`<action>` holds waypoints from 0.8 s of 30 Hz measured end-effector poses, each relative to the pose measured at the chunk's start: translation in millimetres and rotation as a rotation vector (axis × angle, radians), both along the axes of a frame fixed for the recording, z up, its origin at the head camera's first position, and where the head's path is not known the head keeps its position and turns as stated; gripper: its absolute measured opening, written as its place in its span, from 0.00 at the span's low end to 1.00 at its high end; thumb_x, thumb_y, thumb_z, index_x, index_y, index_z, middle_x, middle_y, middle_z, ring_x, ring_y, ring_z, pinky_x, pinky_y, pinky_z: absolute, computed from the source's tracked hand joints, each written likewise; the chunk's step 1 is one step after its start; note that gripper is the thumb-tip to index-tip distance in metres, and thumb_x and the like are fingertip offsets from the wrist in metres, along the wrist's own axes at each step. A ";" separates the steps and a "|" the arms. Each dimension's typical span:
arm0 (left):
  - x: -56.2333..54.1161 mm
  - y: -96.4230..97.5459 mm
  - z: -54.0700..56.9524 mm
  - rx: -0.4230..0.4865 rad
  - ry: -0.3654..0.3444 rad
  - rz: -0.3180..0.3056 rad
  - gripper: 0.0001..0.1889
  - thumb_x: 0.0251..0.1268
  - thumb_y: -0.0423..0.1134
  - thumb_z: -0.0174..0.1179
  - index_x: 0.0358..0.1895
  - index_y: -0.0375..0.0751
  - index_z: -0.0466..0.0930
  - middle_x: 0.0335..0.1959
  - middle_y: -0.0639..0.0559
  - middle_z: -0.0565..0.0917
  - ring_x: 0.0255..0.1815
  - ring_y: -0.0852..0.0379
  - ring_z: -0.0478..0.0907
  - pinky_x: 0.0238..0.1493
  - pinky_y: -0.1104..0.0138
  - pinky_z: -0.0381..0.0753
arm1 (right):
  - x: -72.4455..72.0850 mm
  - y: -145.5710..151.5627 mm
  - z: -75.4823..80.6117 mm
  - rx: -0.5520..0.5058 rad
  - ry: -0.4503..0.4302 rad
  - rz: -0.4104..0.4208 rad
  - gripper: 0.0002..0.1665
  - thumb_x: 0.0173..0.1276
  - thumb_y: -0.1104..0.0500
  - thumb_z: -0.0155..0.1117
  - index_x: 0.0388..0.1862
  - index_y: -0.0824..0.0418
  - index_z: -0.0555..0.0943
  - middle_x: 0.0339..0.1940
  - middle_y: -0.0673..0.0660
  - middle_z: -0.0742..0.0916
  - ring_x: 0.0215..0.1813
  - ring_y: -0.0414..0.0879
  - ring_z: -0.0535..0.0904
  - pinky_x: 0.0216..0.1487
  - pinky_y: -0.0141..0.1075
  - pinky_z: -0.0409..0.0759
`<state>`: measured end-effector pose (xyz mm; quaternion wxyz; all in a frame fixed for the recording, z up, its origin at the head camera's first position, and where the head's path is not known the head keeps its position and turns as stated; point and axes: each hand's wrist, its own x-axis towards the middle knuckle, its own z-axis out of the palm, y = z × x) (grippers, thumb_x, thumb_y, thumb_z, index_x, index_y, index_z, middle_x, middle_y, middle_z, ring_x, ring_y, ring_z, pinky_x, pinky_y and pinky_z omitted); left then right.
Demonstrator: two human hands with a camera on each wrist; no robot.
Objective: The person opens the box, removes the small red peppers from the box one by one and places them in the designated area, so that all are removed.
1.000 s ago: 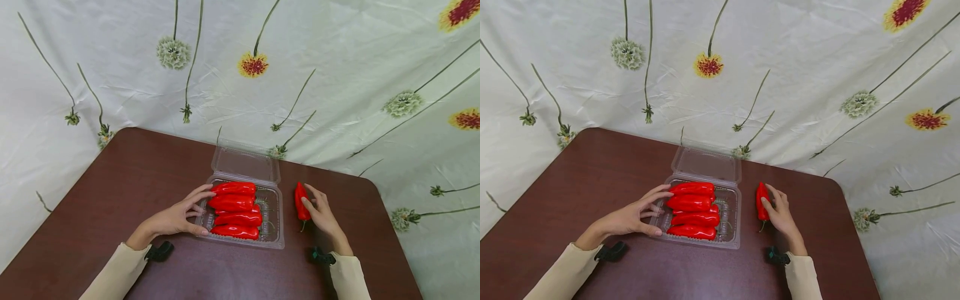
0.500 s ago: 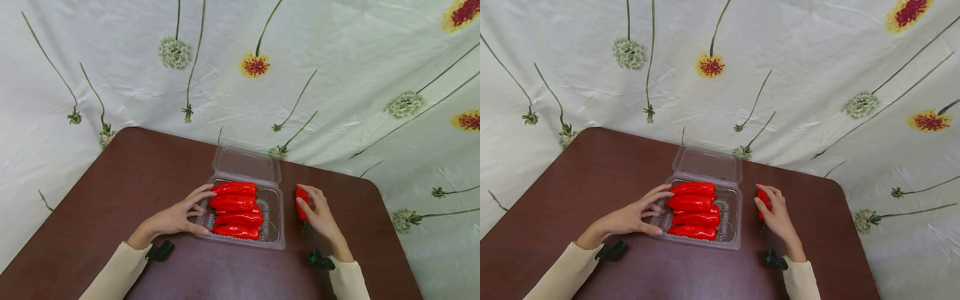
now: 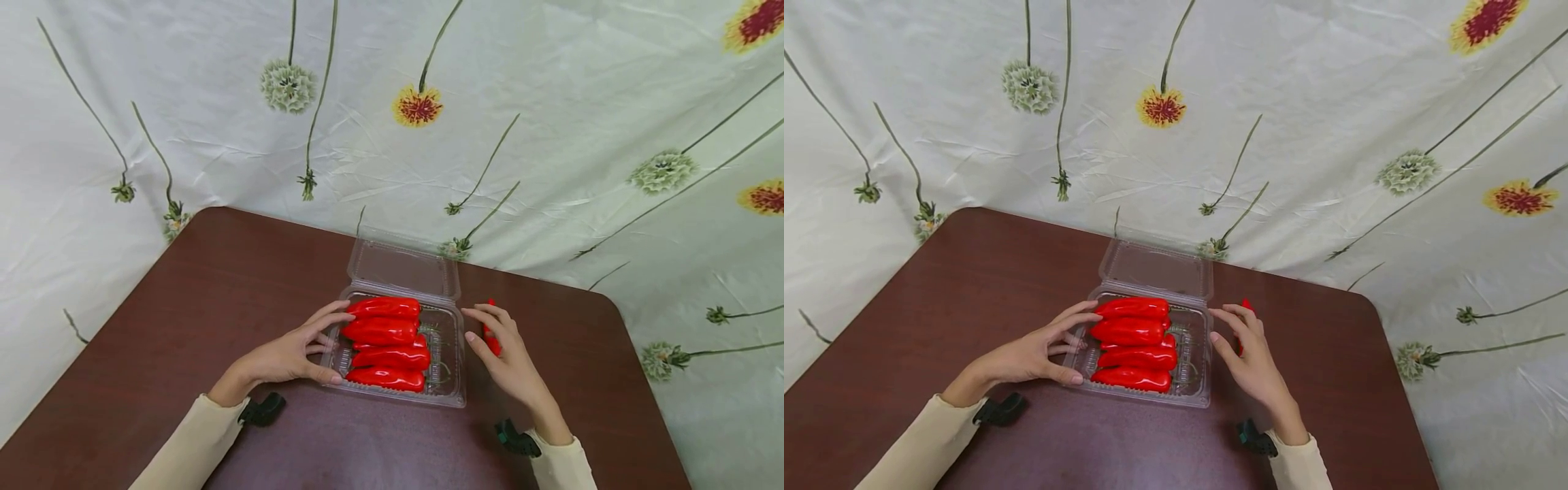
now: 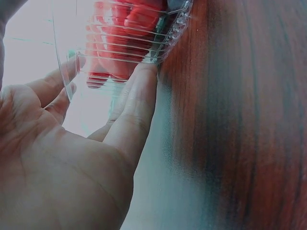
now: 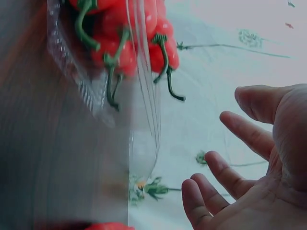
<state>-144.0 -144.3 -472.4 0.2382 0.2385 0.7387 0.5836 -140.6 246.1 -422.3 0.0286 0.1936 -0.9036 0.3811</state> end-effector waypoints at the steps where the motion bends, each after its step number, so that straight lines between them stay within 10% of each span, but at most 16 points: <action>1: -0.1 0.2 -0.1 0.000 -0.001 0.000 0.50 0.56 0.42 0.75 0.79 0.52 0.52 0.82 0.55 0.41 0.62 0.40 0.68 0.70 0.41 0.64 | 1.3 -1.7 -0.4 -0.004 0.010 0.006 0.25 0.73 0.58 0.64 0.68 0.55 0.76 0.70 0.58 0.72 0.71 0.52 0.63 0.60 0.52 0.74; 9: -0.7 0.7 -0.6 0.001 0.004 -0.001 0.50 0.56 0.42 0.75 0.79 0.52 0.52 0.82 0.55 0.41 0.61 0.41 0.68 0.70 0.41 0.64 | 9.4 -16.5 1.6 -0.030 0.038 0.110 0.26 0.70 0.64 0.66 0.66 0.50 0.78 0.65 0.52 0.77 0.58 0.49 0.75 0.49 0.39 0.78; 24: -0.2 -0.2 0.0 0.003 0.007 -0.002 0.50 0.56 0.42 0.75 0.79 0.53 0.53 0.82 0.54 0.41 0.62 0.41 0.67 0.70 0.41 0.64 | 18.5 -40.2 0.9 -0.028 0.032 0.254 0.25 0.71 0.63 0.65 0.65 0.55 0.77 0.62 0.50 0.78 0.61 0.47 0.74 0.53 0.45 0.80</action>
